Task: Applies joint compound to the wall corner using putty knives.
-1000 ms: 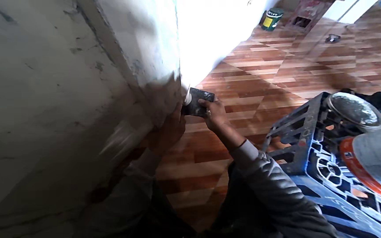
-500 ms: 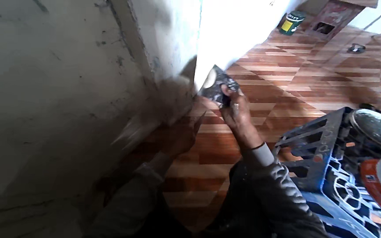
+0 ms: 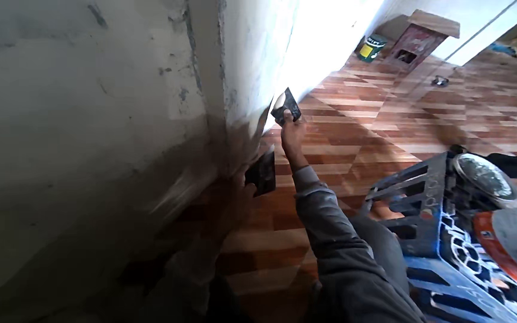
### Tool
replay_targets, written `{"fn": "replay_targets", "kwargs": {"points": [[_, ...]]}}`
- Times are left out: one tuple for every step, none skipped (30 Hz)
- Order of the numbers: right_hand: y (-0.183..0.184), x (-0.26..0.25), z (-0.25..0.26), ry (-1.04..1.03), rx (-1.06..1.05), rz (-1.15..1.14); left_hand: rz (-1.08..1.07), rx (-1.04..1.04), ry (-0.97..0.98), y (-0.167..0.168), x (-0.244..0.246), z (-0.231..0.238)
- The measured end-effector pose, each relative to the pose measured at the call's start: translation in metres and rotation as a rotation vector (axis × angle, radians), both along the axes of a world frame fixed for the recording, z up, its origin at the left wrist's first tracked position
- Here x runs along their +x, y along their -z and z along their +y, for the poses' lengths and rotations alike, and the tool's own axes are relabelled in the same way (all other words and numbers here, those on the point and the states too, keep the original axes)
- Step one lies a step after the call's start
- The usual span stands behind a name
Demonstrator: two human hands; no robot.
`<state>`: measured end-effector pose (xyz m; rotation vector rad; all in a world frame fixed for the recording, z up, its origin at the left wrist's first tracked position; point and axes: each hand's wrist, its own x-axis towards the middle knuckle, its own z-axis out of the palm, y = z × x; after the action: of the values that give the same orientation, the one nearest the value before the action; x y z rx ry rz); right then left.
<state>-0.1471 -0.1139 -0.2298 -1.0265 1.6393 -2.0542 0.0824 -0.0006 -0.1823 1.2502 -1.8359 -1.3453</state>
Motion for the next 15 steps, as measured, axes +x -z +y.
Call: {"fn": "replay_targets", "kwargs": {"points": [[-0.003,0.005,-0.004,0.019,-0.007,0.055,0.041,-0.002,-0.026,0.003,0.007,0.000],[-0.006,0.009,-0.008,0.041,-0.013,0.113,0.084,0.004,-0.047,0.007,0.014,-0.001],[-0.008,0.012,-0.010,0.060,-0.022,0.168,0.135,0.007,-0.059,0.013,0.020,-0.003],[-0.010,0.014,-0.013,0.072,-0.025,0.206,0.173,0.007,-0.069,0.017,0.025,-0.004],[-0.012,0.017,-0.017,0.092,-0.016,0.226,0.197,-0.008,-0.069,0.019,0.030,-0.004],[-0.012,0.019,-0.020,0.121,-0.004,0.241,0.205,-0.029,-0.064,0.020,0.034,-0.004],[-0.012,0.021,-0.023,0.153,0.010,0.253,0.205,-0.043,-0.063,0.019,0.037,-0.003],[-0.013,0.024,-0.025,0.178,0.021,0.265,0.204,-0.048,-0.062,0.019,0.041,-0.002],[-0.013,0.028,-0.026,0.197,0.031,0.282,0.208,-0.050,-0.067,0.018,0.044,0.000],[-0.013,0.031,-0.027,0.220,0.032,0.308,0.215,-0.051,-0.076,0.017,0.048,0.001],[-0.013,0.034,-0.028,0.240,0.035,0.329,0.224,-0.054,-0.090,0.016,0.052,0.003],[-0.015,0.037,-0.028,0.251,0.051,0.338,0.240,-0.055,-0.105,0.015,0.056,0.005],[-0.016,0.039,-0.028,0.257,0.076,0.337,0.257,-0.056,-0.124,0.014,0.061,0.006],[-0.018,0.041,-0.028,0.252,0.101,0.329,0.279,-0.048,-0.140,0.014,0.067,0.006],[-0.020,0.042,-0.029,0.246,0.119,0.318,0.304,-0.045,-0.166,0.014,0.073,0.006]]}}
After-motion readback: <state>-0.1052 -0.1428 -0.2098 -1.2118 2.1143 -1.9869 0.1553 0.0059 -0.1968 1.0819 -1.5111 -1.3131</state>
